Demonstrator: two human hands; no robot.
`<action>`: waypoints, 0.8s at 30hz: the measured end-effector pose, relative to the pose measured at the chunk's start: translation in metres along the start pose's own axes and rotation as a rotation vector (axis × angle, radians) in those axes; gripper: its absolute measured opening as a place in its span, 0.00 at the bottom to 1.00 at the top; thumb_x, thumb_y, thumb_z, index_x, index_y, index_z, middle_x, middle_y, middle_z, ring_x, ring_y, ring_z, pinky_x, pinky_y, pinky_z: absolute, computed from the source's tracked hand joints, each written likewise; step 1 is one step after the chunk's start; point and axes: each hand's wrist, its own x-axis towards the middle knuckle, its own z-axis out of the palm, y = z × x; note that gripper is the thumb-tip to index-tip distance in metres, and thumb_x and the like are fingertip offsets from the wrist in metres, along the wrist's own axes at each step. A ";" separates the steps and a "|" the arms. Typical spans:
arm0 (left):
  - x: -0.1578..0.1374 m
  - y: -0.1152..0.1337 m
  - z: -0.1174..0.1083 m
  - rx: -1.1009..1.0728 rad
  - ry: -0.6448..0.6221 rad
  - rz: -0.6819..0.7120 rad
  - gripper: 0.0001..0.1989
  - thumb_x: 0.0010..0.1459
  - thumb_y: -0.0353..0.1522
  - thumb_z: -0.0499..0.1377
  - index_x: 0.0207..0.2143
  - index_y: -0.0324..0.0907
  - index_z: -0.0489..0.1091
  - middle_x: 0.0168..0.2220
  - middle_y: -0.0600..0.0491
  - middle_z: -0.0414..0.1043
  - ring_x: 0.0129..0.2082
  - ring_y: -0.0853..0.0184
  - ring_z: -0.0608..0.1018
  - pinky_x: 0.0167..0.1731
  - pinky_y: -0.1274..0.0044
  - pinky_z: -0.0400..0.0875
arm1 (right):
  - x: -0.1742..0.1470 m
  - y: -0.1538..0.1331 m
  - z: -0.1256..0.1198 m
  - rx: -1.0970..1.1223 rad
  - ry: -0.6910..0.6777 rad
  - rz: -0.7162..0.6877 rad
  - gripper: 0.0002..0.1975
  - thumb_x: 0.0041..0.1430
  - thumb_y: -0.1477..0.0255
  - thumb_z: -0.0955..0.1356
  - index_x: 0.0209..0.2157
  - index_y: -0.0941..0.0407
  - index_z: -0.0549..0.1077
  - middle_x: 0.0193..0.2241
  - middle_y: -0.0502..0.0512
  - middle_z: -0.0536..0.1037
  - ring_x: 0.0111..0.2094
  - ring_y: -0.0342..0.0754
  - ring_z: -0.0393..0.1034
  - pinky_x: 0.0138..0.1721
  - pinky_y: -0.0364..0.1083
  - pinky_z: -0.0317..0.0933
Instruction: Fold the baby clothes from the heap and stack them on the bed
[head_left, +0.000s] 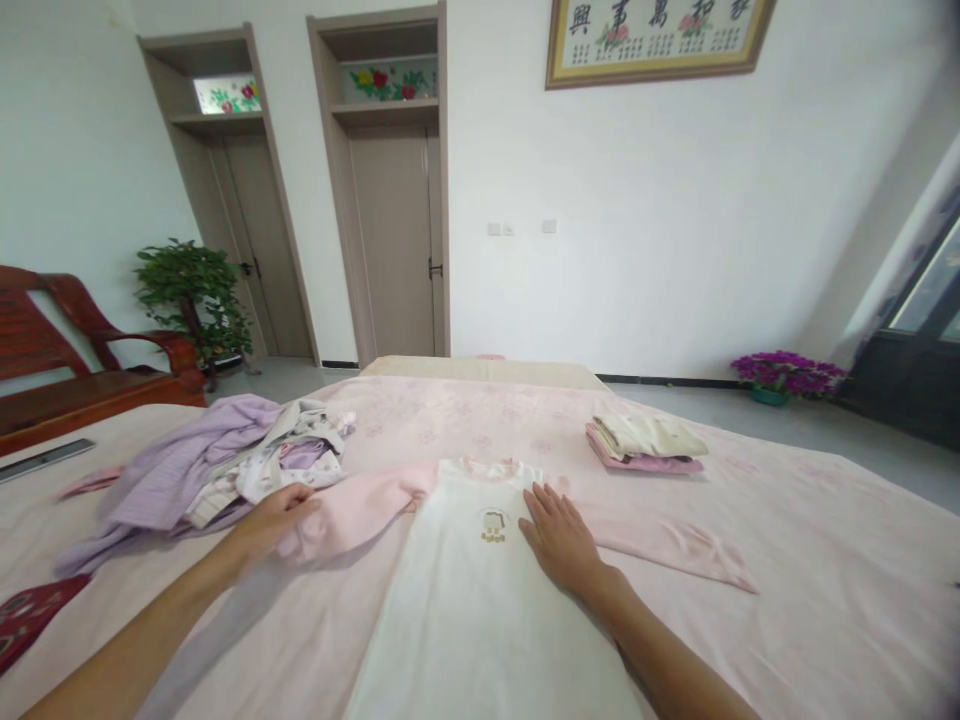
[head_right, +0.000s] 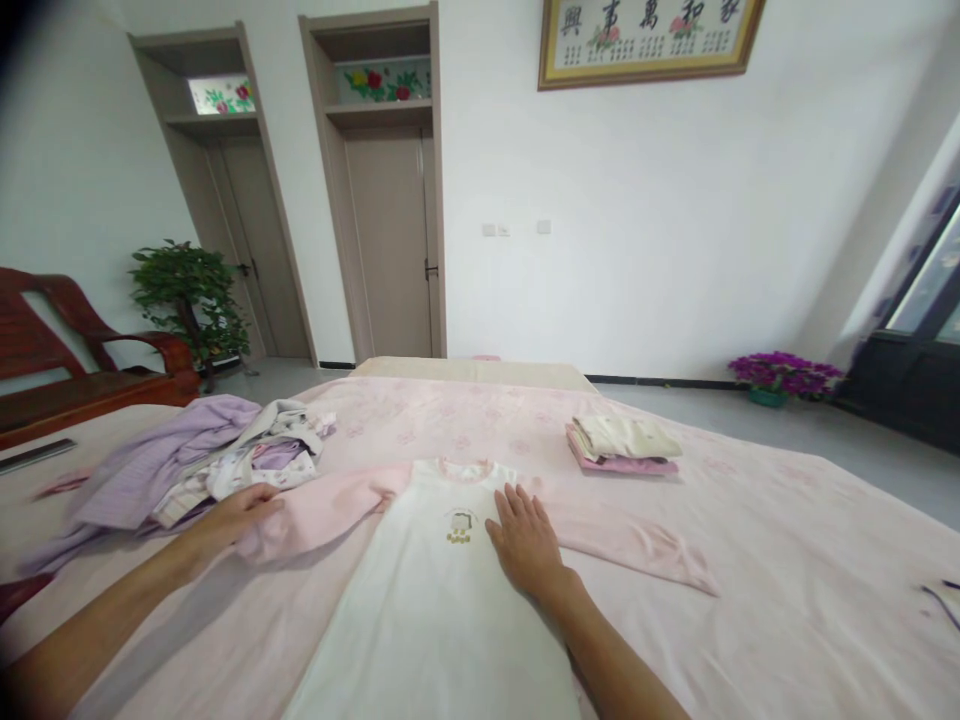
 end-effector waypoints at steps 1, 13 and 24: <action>0.010 0.001 -0.011 -0.019 0.015 -0.002 0.23 0.46 0.52 0.57 0.32 0.42 0.68 0.28 0.55 0.71 0.32 0.62 0.74 0.30 0.76 0.66 | -0.001 0.001 0.002 -0.008 0.019 0.000 0.29 0.67 0.60 0.55 0.64 0.59 0.59 0.65 0.61 0.56 0.66 0.57 0.47 0.64 0.58 0.41; 0.078 -0.026 -0.012 0.735 0.260 0.023 0.13 0.54 0.32 0.54 0.42 0.43 0.71 0.43 0.49 0.73 0.44 0.57 0.75 0.41 0.72 0.65 | -0.003 0.000 0.007 -0.049 0.091 -0.019 0.28 0.67 0.60 0.55 0.63 0.57 0.61 0.65 0.60 0.58 0.66 0.57 0.49 0.64 0.57 0.43; 0.026 0.039 0.104 0.769 -0.017 0.331 0.16 0.68 0.35 0.42 0.39 0.44 0.69 0.41 0.50 0.74 0.45 0.64 0.75 0.45 0.74 0.64 | -0.003 -0.002 0.002 -0.094 0.023 0.020 0.29 0.68 0.60 0.54 0.65 0.57 0.58 0.66 0.60 0.55 0.66 0.59 0.47 0.63 0.60 0.42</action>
